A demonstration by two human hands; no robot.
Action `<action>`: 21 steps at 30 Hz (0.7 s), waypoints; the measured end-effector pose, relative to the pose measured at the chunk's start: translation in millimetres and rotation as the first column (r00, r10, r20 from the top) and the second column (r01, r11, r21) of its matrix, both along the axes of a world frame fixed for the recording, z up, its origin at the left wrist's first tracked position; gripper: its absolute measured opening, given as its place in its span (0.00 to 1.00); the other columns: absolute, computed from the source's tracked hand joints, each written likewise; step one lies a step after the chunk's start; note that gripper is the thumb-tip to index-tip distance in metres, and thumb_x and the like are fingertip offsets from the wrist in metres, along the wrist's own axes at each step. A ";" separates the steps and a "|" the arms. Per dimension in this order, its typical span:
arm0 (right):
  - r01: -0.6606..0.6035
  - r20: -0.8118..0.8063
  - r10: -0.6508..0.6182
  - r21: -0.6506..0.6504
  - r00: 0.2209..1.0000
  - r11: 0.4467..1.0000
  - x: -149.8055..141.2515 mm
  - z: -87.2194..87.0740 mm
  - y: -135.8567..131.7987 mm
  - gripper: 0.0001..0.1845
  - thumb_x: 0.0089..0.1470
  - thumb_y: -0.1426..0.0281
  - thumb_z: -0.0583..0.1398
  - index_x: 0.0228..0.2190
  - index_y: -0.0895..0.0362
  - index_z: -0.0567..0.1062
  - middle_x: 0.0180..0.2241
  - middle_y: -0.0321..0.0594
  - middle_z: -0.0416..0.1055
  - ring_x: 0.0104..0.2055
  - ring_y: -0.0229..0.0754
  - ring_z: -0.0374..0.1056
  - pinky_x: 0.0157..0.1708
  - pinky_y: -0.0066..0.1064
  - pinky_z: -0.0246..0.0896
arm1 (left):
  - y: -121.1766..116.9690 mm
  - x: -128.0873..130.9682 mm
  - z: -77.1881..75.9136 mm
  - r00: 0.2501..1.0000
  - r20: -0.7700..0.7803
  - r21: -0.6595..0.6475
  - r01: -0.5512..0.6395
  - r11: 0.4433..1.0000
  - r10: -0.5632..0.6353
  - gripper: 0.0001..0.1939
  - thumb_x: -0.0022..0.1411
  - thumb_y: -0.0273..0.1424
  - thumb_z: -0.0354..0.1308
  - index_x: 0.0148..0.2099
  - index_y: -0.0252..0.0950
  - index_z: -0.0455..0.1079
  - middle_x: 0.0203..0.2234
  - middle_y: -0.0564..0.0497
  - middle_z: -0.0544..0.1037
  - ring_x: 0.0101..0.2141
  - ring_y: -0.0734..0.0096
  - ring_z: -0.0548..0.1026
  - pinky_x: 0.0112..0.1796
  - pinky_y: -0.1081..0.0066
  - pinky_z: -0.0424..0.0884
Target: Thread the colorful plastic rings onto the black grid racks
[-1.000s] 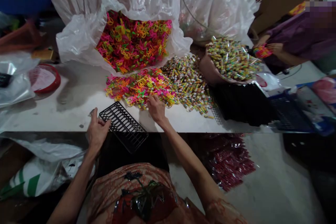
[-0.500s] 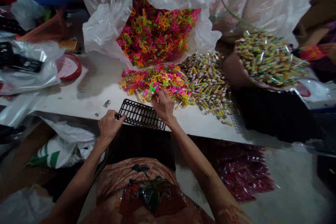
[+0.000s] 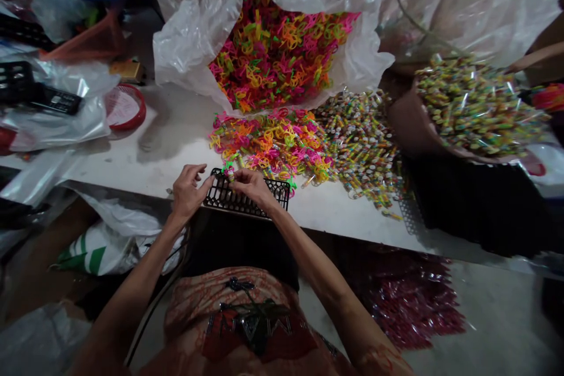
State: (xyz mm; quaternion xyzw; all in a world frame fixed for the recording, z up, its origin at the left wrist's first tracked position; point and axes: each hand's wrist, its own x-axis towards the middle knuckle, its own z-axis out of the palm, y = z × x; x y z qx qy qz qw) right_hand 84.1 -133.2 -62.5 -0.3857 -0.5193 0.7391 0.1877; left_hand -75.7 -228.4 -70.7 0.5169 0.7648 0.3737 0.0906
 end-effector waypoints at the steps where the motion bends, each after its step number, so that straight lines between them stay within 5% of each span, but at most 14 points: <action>1: 0.015 0.011 -0.015 0.026 1.000 1.000 0.8 -0.3 0.7 0.13 0.35 0.65 0.65 0.25 0.57 0.70 0.18 0.26 0.66 0.19 0.29 0.58 0.21 0.23 0.53 | 8.7 2.2 2.7 1.000 0.002 -0.012 0.007 1.000 -0.007 0.15 0.61 0.37 0.55 0.46 0.35 0.73 0.37 0.47 0.77 0.32 0.70 0.73 0.35 0.70 0.69; 8: 0.023 0.035 -0.029 0.155 0.999 0.988 4.9 1.7 3.0 0.08 0.39 0.66 0.61 0.25 0.57 0.70 0.21 0.27 0.63 0.23 0.31 0.56 0.24 0.25 0.52 | 53.5 24.2 14.3 0.988 -0.154 -0.392 -0.033 0.919 -0.031 0.15 0.63 0.38 0.55 0.46 0.35 0.75 0.39 0.43 0.78 0.43 0.57 0.76 0.41 0.66 0.68; 13: 0.071 0.034 -0.081 0.226 0.996 0.972 13.8 0.8 0.7 0.14 0.43 0.60 0.61 0.30 0.57 0.71 0.22 0.28 0.62 0.25 0.32 0.56 0.27 0.26 0.51 | 59.3 28.3 14.2 0.993 -0.116 -0.361 -0.026 0.932 -0.018 0.17 0.60 0.34 0.57 0.51 0.37 0.74 0.42 0.44 0.78 0.45 0.56 0.74 0.44 0.65 0.67; 17: 0.156 0.018 -0.167 0.255 0.986 0.954 13.6 0.0 -4.7 0.18 0.42 0.61 0.63 0.35 0.57 0.71 0.22 0.27 0.62 0.25 0.33 0.57 0.28 0.26 0.52 | 58.8 26.1 18.7 0.952 0.249 -0.129 -0.147 0.981 0.175 0.19 0.50 0.32 0.61 0.46 0.34 0.75 0.33 0.49 0.77 0.35 0.65 0.73 0.38 0.69 0.67; 21: 0.194 -0.046 -0.189 0.276 0.981 0.941 9.4 16.6 -9.5 0.15 0.47 0.59 0.62 0.35 0.55 0.73 0.25 0.31 0.66 0.28 0.34 0.60 0.29 0.27 0.55 | 49.3 24.7 32.8 0.637 0.763 -0.026 -0.139 0.990 0.110 0.19 0.41 0.42 0.67 0.31 0.32 0.72 0.22 0.55 0.72 0.25 0.74 0.68 0.30 0.72 0.64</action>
